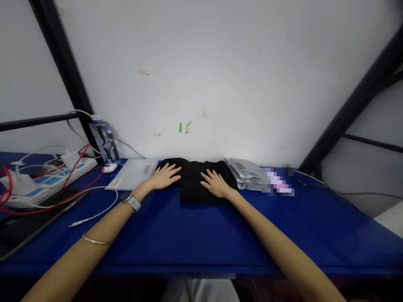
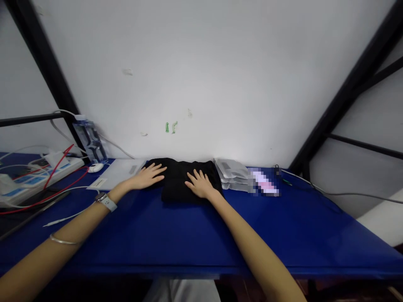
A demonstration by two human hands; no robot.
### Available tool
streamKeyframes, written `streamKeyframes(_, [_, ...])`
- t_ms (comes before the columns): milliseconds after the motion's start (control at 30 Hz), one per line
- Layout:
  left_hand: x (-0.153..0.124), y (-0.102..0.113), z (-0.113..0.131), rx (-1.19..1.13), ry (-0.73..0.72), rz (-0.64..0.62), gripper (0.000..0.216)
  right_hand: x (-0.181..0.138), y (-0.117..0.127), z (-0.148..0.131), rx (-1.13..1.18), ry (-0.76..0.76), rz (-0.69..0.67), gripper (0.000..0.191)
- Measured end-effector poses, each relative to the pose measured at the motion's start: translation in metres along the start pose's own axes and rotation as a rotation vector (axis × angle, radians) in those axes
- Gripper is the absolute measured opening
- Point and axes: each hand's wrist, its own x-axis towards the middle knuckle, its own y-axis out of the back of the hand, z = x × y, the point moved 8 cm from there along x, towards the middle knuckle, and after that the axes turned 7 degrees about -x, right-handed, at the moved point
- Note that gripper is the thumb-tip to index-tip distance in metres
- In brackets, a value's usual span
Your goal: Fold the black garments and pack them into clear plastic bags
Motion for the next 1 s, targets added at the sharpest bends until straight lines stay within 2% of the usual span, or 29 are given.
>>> streamKeyframes(100, [-0.007, -0.02, 0.004, 0.033, 0.004, -0.067, 0.062, -0.004, 0.008, -0.006, -0.059, -0.004, 0.045, 0.063])
streamKeyframes(200, [-0.012, -0.023, 0.007, 0.061, -0.014, -0.007, 0.061, -0.014, 0.041, -0.001, -0.211, -0.032, 0.224, 0.057])
streamKeyframes(300, [-0.014, -0.024, 0.008, 0.073, -0.023, 0.02, 0.06, -0.031, 0.075, 0.023, -0.39, -0.211, 0.376, 0.051])
streamKeyframes(367, [-0.013, -0.024, 0.008, 0.075, -0.026, 0.024, 0.06, -0.045, 0.086, 0.048, -0.451, -0.404, 0.385, 0.047])
streamKeyframes(467, [-0.012, -0.024, 0.007, 0.069, -0.031, 0.03, 0.06, -0.062, 0.087, 0.079, -0.416, -0.622, 0.307, 0.038])
streamKeyframes(567, [-0.012, -0.025, 0.006, 0.07, -0.03, 0.024, 0.06, -0.07, 0.088, 0.094, -0.342, -0.659, 0.285, 0.033])
streamKeyframes(667, [-0.012, -0.025, 0.006, 0.074, -0.029, 0.019, 0.061, -0.08, 0.104, 0.105, -0.284, -0.716, 0.395, 0.036])
streamKeyframes(733, [-0.012, -0.025, 0.007, 0.072, -0.033, 0.019, 0.061, -0.09, 0.12, 0.108, -0.224, -0.757, 0.555, 0.041])
streamKeyframes(800, [-0.012, -0.025, 0.008, 0.068, -0.038, 0.02, 0.061, -0.097, 0.133, 0.101, -0.144, -0.699, 0.735, 0.045])
streamKeyframes(900, [-0.013, -0.024, 0.008, 0.063, -0.036, 0.017, 0.061, -0.092, 0.14, 0.066, -0.043, -0.376, 0.912, 0.047])
streamKeyframes(933, [-0.013, -0.023, 0.008, 0.061, -0.035, 0.016, 0.061, -0.087, 0.138, 0.049, -0.024, -0.236, 0.918, 0.049])
streamKeyframes(1000, [-0.014, -0.022, 0.008, 0.056, -0.039, 0.023, 0.061, -0.075, 0.124, 0.014, -0.025, 0.02, 0.823, 0.05])
